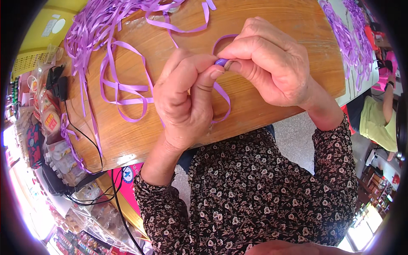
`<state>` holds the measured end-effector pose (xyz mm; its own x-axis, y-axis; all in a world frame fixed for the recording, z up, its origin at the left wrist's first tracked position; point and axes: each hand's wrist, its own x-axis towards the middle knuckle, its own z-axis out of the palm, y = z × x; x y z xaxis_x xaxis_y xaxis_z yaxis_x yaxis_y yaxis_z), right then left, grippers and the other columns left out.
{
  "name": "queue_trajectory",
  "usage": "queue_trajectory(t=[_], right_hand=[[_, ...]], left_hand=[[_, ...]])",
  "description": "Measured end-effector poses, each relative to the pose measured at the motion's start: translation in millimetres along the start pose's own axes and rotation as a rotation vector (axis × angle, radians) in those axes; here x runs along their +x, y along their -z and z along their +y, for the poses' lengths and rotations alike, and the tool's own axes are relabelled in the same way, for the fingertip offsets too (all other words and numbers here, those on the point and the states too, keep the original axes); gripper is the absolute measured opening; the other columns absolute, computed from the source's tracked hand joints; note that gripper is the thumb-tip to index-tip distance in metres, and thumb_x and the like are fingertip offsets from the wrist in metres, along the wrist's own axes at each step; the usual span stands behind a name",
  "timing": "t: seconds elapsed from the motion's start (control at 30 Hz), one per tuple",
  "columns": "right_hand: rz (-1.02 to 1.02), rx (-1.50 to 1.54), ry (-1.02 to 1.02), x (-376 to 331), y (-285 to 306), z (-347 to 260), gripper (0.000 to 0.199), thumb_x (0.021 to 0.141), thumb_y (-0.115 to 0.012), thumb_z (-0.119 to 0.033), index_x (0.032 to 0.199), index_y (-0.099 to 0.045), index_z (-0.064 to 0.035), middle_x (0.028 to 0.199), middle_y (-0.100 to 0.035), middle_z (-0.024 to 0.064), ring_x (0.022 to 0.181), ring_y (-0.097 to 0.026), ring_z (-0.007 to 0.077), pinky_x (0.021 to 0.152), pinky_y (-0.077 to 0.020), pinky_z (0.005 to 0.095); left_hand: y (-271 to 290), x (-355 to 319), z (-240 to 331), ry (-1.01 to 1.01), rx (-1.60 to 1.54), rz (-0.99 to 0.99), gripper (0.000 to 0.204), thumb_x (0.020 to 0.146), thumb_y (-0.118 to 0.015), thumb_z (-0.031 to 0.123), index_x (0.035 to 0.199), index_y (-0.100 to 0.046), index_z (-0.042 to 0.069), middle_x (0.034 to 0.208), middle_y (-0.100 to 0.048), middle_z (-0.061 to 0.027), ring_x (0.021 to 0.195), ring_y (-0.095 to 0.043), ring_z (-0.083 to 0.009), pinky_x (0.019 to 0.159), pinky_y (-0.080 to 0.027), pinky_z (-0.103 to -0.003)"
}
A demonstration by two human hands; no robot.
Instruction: Tying small knots in purple ribbons at an assembly table.
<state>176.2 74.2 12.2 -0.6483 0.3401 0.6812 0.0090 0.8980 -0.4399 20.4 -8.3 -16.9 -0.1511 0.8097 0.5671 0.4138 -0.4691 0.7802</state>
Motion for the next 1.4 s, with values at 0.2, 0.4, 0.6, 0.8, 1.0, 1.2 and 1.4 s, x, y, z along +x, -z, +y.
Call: queue_trajectory(t=[0.2, 0.4, 0.6, 0.8, 1.0, 1.2, 1.4], right_hand=[[-0.094, 0.032, -0.148, -2.4, 2.8, -7.0, 0.010, 0.080, -0.066, -0.008, 0.084, -0.060, -0.0007, 0.070, -0.053, 0.0067, 0.060, -0.049, 0.0188, 0.052, -0.0383, 0.0285], [-0.228, 0.234, -0.436, -5.4, 6.5, -3.1, 0.021, 0.092, -0.055, -0.022, 0.086, -0.060, -0.0023, 0.069, -0.054, 0.0060, 0.063, -0.052, 0.0142, 0.055, -0.0396, 0.0278], [-0.177, 0.555, -0.599, 2.6, 11.6, -2.5, 0.030, 0.095, -0.051, -0.028, 0.093, -0.062, -0.0004, 0.077, -0.060, 0.0018, 0.068, -0.053, 0.0090, 0.060, -0.0427, 0.0238], [-0.126, 0.335, -0.440, 1.6, 9.0, 1.5, 0.021, 0.085, -0.067, -0.016, 0.097, -0.063, 0.0002, 0.078, -0.062, 0.0035, 0.067, -0.057, 0.0103, 0.059, -0.0455, 0.0237], [-0.085, 0.082, -0.205, 4.2, 2.2, 2.4, 0.028, 0.073, -0.074, -0.007, 0.098, -0.064, -0.0009, 0.081, -0.063, 0.0079, 0.071, -0.062, 0.0165, 0.063, -0.0494, 0.0250], [-0.035, 0.041, -0.103, 2.7, -1.1, 2.2, 0.027, 0.073, -0.073, -0.005, 0.098, -0.066, -0.0013, 0.083, -0.063, 0.0082, 0.071, -0.062, 0.0196, 0.061, -0.0504, 0.0277], [-0.003, -0.023, -0.036, 5.1, 1.8, 6.4, 0.025, 0.073, -0.072, -0.003, 0.098, -0.066, -0.0028, 0.081, -0.062, 0.0079, 0.071, -0.061, 0.0204, 0.058, -0.0485, 0.0288]], left_hand=[[-0.7, -1.4, -6.3, -0.270, 0.214, 0.044, 0.013, 0.074, -0.071, 0.003, 0.084, -0.062, 0.002, 0.067, -0.051, -0.0065, 0.056, -0.047, -0.0199, 0.050, -0.037, -0.029], [-2.3, -0.4, -9.6, -0.281, 0.240, 0.024, 0.012, 0.076, -0.069, 0.003, 0.085, -0.061, 0.002, 0.067, -0.050, -0.0072, 0.056, -0.046, -0.0207, 0.051, -0.038, -0.030], [-1.5, 1.4, -10.8, 0.045, -0.060, 0.048, 0.004, 0.088, -0.060, 0.005, 0.089, -0.061, 0.000, 0.069, -0.051, -0.0037, 0.059, -0.045, -0.0132, 0.054, -0.037, -0.026], [2.8, 0.6, 5.8, 0.467, -0.474, 0.055, 0.021, 0.097, -0.050, 0.018, 0.093, -0.062, 0.001, 0.070, -0.050, 0.0068, 0.063, -0.040, -0.0023, 0.055, -0.033, -0.018], [2.5, -0.5, 4.8, 0.516, -0.595, 0.083, 0.023, 0.096, -0.052, 0.021, 0.095, -0.063, 0.001, 0.071, -0.051, 0.0078, 0.062, -0.038, -0.0001, 0.053, -0.030, -0.015], [2.6, 0.5, 8.0, 0.545, -0.610, 0.044, 0.023, 0.096, -0.053, 0.022, 0.095, -0.063, 0.002, 0.068, -0.050, 0.0076, 0.061, -0.039, 0.0000, 0.052, -0.031, -0.015], [3.4, 2.6, 9.7, 0.541, -0.514, 0.006, 0.027, 0.097, -0.049, 0.021, 0.101, -0.062, -0.002, 0.069, -0.048, 0.0025, 0.062, -0.038, -0.0059, 0.057, -0.031, -0.021]])
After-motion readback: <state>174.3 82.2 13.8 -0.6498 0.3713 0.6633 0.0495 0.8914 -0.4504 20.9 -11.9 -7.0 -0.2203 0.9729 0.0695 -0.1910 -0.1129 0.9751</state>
